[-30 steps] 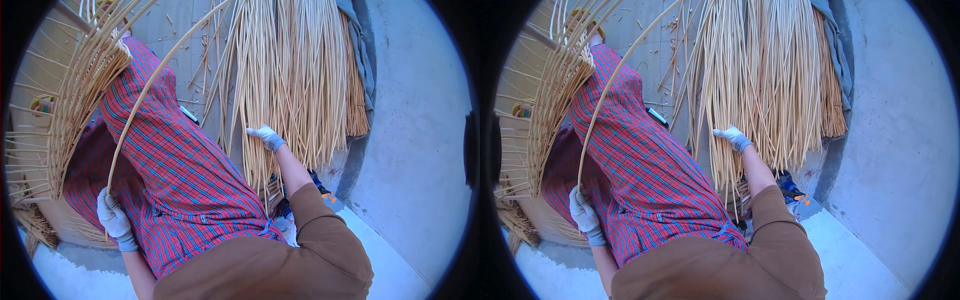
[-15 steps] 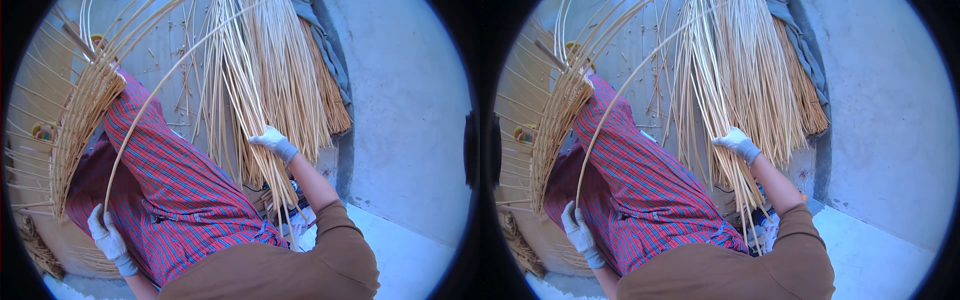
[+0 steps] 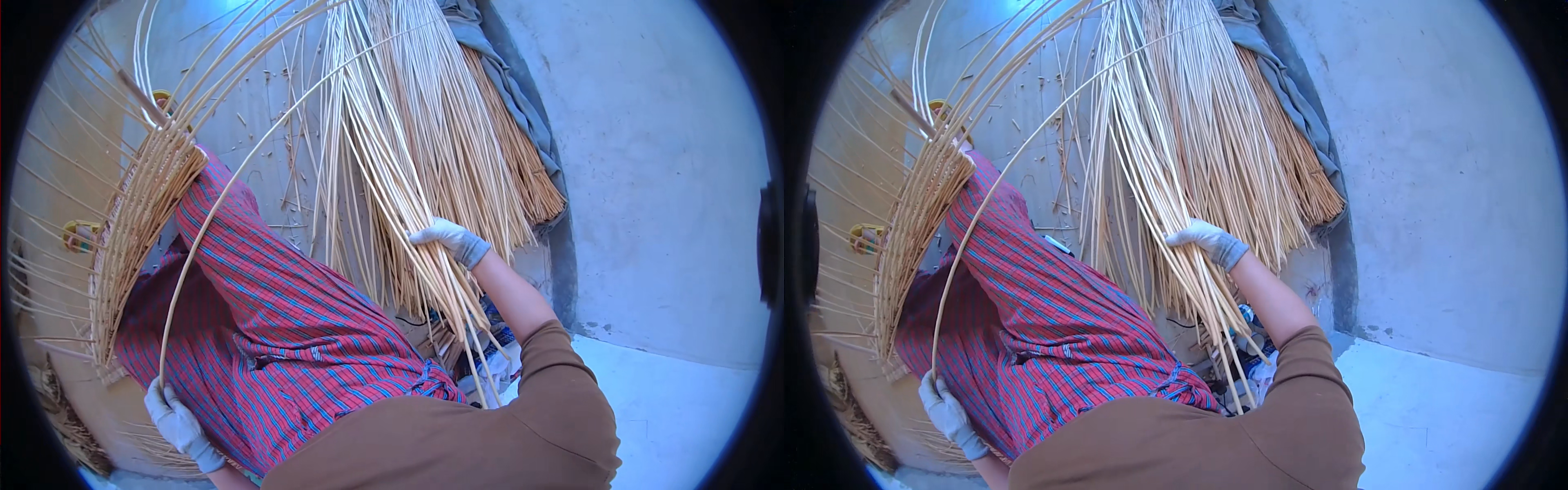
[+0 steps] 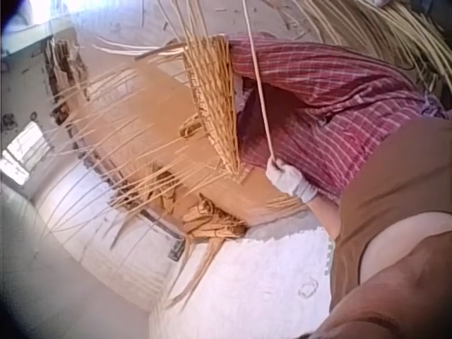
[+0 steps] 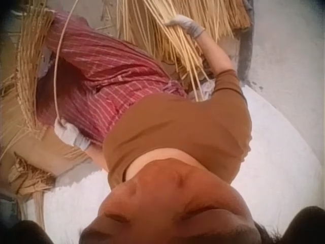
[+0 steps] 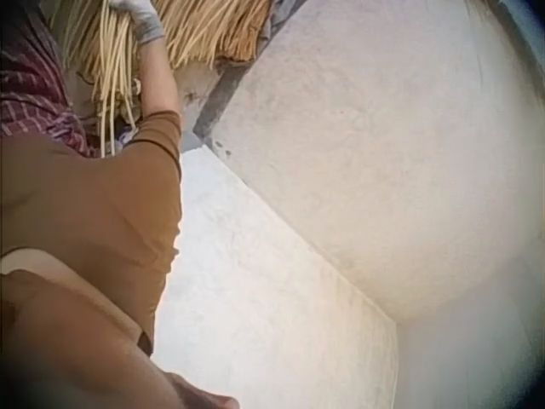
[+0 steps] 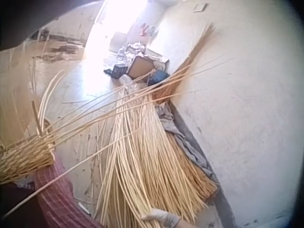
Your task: The recorder is weaving a rectangular wicker basket using long willow branches, including measuring the dimensions with a tape measure.
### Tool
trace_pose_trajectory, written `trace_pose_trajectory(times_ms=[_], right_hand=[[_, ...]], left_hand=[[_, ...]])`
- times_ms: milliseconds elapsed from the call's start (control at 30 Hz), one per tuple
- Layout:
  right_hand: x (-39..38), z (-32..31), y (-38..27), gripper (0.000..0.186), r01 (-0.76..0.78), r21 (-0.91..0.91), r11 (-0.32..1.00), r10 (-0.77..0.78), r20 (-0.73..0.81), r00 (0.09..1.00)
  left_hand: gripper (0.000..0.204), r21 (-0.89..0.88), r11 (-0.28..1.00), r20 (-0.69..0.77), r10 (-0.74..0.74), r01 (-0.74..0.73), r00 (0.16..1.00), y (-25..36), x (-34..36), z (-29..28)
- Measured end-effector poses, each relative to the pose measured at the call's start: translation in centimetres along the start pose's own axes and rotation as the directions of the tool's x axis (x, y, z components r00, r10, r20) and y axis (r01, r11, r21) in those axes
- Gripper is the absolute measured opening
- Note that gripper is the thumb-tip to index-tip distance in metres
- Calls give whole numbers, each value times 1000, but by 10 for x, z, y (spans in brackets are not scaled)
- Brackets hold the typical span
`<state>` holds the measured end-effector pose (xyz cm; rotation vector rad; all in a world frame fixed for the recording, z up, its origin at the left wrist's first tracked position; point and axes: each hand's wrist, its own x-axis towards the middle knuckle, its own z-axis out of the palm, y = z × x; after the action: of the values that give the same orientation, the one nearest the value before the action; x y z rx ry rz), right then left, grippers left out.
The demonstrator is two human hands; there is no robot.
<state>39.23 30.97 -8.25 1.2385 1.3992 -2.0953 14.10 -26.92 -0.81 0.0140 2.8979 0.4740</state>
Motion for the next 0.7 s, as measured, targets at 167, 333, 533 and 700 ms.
trace_pose_trajectory(times_ms=[167,333,533,700], right_hand=[[3,-2,9,30,24,61,998,-27,40,999],[15,21,10,28,75,121,990,-81,45,996],[19,35,11,41,184,148,972,-203,131,970],[14,27,8,51,86,95,992,-96,106,990]], left_hand=[[33,33,899,-286,428,-437,858,79,-10,-7],[39,-739,530,189,756,-416,626,218,-30,47],[35,-728,628,562,776,-274,286,350,-31,195],[22,-658,687,750,564,308,345,341,-38,242]])
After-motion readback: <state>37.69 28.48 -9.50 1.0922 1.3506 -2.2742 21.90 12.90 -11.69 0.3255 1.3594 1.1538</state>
